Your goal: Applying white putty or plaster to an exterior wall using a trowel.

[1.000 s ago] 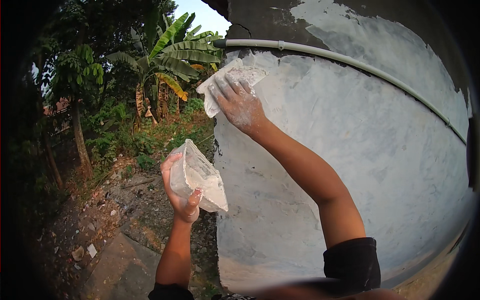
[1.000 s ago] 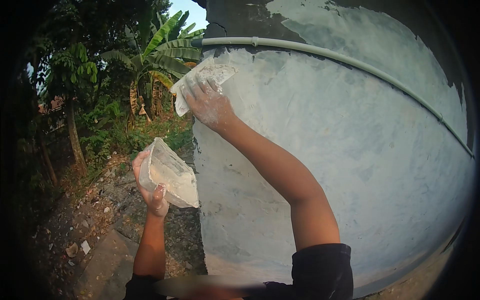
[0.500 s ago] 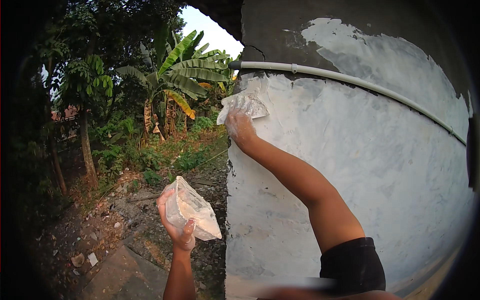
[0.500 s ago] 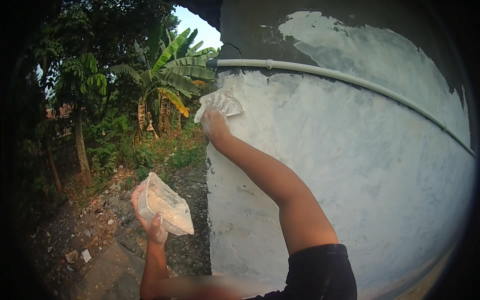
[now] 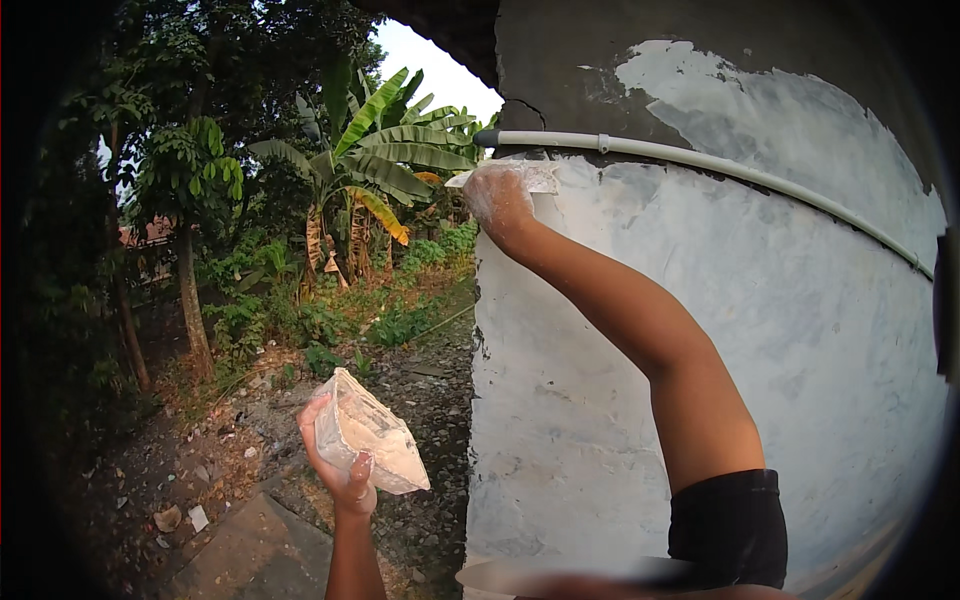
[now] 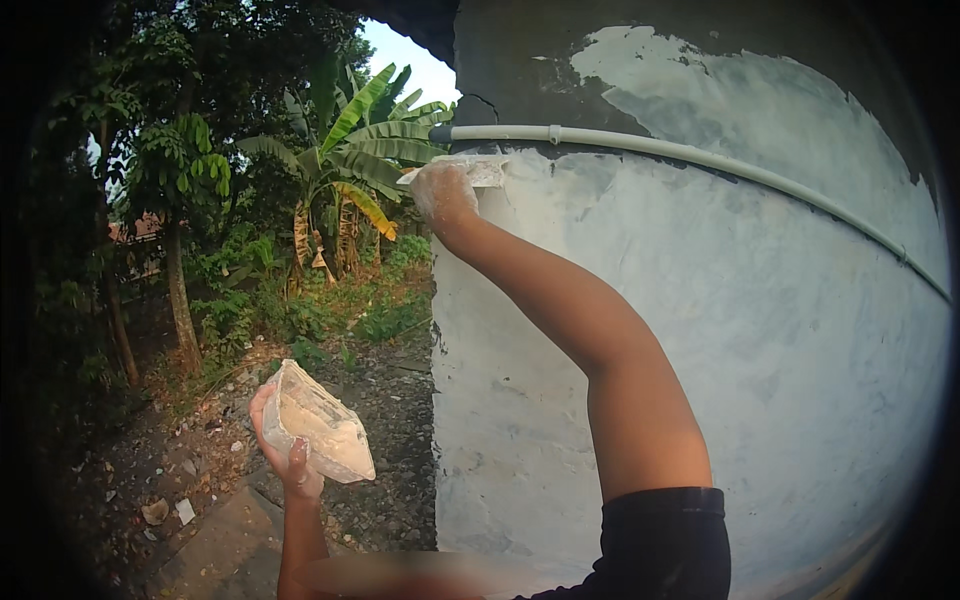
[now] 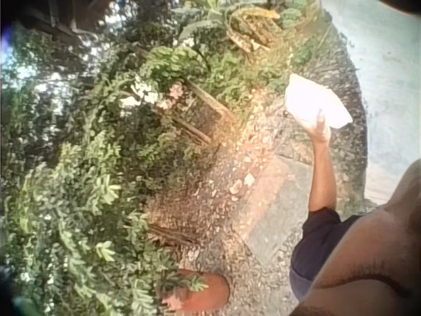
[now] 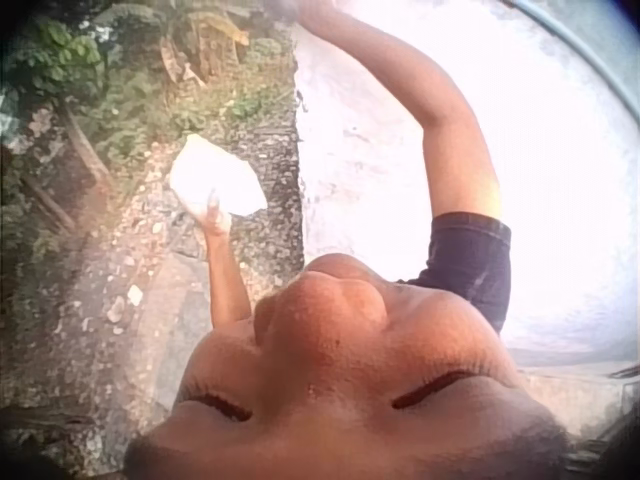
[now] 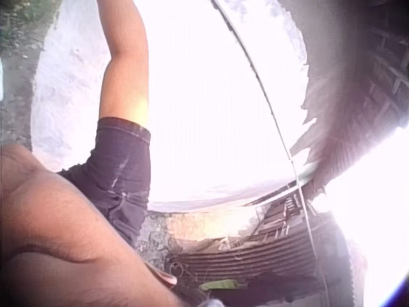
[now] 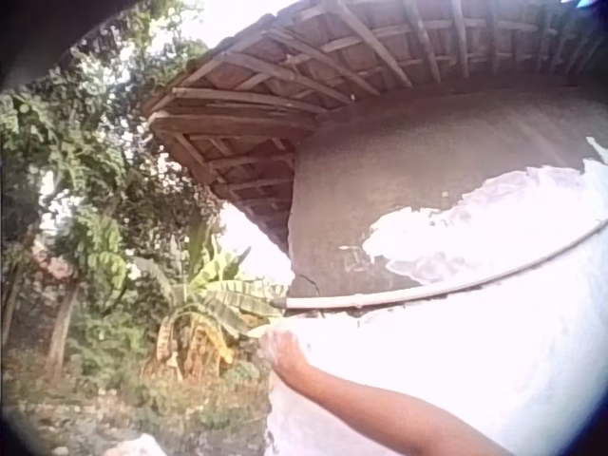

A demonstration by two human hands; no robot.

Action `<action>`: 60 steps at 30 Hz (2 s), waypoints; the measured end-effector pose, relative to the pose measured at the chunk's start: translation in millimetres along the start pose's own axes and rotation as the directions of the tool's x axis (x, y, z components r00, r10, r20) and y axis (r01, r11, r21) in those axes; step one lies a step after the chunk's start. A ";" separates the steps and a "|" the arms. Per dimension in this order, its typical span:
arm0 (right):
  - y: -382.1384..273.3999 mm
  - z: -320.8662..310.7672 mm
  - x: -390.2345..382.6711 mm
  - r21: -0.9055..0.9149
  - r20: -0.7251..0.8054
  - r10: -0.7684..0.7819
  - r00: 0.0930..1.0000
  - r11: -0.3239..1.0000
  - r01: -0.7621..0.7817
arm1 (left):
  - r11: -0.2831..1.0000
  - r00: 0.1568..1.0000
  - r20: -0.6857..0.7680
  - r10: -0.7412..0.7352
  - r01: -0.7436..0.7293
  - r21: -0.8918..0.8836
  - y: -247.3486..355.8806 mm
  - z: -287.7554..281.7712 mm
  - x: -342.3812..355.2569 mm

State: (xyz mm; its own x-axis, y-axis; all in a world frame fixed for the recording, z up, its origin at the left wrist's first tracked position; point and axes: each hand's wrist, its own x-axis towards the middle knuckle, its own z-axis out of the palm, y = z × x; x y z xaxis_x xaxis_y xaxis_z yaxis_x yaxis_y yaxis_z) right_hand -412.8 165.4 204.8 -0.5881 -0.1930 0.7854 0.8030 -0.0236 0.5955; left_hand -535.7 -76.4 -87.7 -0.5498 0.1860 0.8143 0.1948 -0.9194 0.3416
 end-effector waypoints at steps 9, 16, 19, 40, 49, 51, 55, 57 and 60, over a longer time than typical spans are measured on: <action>-64.1 2.5 -24.8 0.372 0.132 -0.294 0.947 0.900 0.227 | 0.998 0.998 0.006 -0.059 0.059 -0.009 2.7 2.2 0.7; -53.1 -4.5 -5.1 0.321 0.088 -0.096 0.992 0.945 0.063 | 0.998 1.000 -0.008 -0.004 0.005 0.064 7.8 -0.5 13.7; -57.7 30.6 -34.1 0.362 0.224 -0.167 0.960 0.929 0.078 | 0.998 1.000 -0.024 0.008 -0.007 0.067 5.9 -1.3 15.3; -86.9 -8.7 -25.7 0.448 0.092 -0.300 0.949 0.864 0.230 | 0.999 0.996 -0.087 -0.034 0.037 0.032 -1.2 -21.5 14.4; -13.5 -2.4 -33.1 0.241 0.100 -0.060 0.993 0.970 0.034 | 0.999 0.993 -0.119 0.007 -0.002 0.039 -11.0 -23.7 22.9; -42.5 9.4 -72.3 0.277 -0.076 -0.175 0.982 0.942 0.189 | 0.999 0.992 -0.128 0.012 -0.007 0.041 -10.7 -24.8 23.3; -76.1 -37.9 -67.5 0.472 0.253 -0.398 0.882 0.846 0.247 | 0.998 0.993 -0.119 -0.001 0.010 0.070 -2.0 -27.7 25.2; -62.4 -40.9 -50.4 0.457 0.214 -0.326 0.921 0.867 0.201 | 0.997 0.995 -0.096 0.013 -0.005 0.078 -1.4 -30.8 27.8; -27.2 -12.5 -22.5 0.297 -0.018 -0.168 0.986 0.940 0.166 | 0.997 0.996 -0.088 0.007 0.000 0.078 1.5 -20.9 27.3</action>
State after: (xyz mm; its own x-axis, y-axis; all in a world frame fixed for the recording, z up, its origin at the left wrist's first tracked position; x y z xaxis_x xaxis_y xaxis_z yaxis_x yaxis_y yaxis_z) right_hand -420.2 158.1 168.8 -0.7131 -0.2040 0.6707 0.6287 0.2372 0.7406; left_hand -567.4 -80.0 -74.7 -0.6178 0.1483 0.7722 0.2577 -0.8896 0.3771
